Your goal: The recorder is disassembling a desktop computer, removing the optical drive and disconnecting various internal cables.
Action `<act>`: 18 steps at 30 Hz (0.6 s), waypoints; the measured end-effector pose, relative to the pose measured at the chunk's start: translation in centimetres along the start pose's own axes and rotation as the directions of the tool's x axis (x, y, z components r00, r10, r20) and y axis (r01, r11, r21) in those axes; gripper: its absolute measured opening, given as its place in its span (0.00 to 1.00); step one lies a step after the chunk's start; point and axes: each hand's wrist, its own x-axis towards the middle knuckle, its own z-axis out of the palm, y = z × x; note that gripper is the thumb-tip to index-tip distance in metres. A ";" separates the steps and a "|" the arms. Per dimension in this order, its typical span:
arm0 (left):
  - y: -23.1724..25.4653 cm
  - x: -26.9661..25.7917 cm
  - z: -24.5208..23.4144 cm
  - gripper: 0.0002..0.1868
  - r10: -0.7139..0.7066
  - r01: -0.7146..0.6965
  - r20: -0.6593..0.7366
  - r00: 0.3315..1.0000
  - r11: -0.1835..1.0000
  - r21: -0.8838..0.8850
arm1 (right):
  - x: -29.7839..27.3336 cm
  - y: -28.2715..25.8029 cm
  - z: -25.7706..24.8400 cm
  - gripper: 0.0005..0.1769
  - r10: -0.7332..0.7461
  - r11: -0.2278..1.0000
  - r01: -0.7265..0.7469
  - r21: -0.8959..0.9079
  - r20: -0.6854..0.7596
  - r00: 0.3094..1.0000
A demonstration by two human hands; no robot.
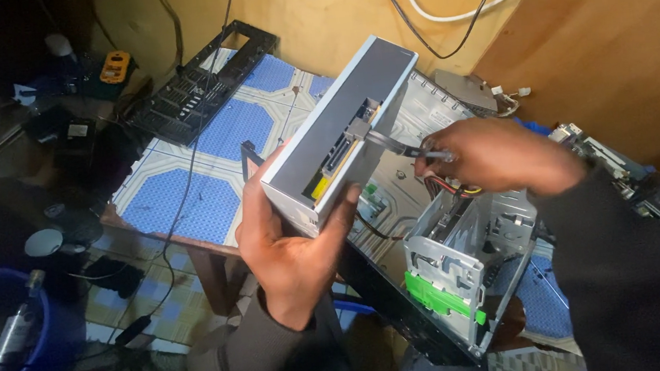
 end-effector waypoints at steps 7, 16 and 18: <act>0.4 0.5 -0.3 0.35 0.008 -0.007 -0.004 1.000 0.998 0.068 | -0.5 -1.5 -0.2 0.14 -0.024 0.998 0.021 0.065 0.045 0.999; 0.2 0.3 0.0 0.35 -0.004 0.004 -0.004 1.000 0.998 0.063 | -0.4 -1.1 0.6 0.11 -0.083 0.966 0.094 0.240 -0.055 0.995; 0.1 0.3 0.0 0.35 -0.005 0.005 -0.002 1.000 0.998 0.067 | -0.6 -1.3 0.6 0.11 -0.091 0.964 0.097 0.247 -0.037 0.995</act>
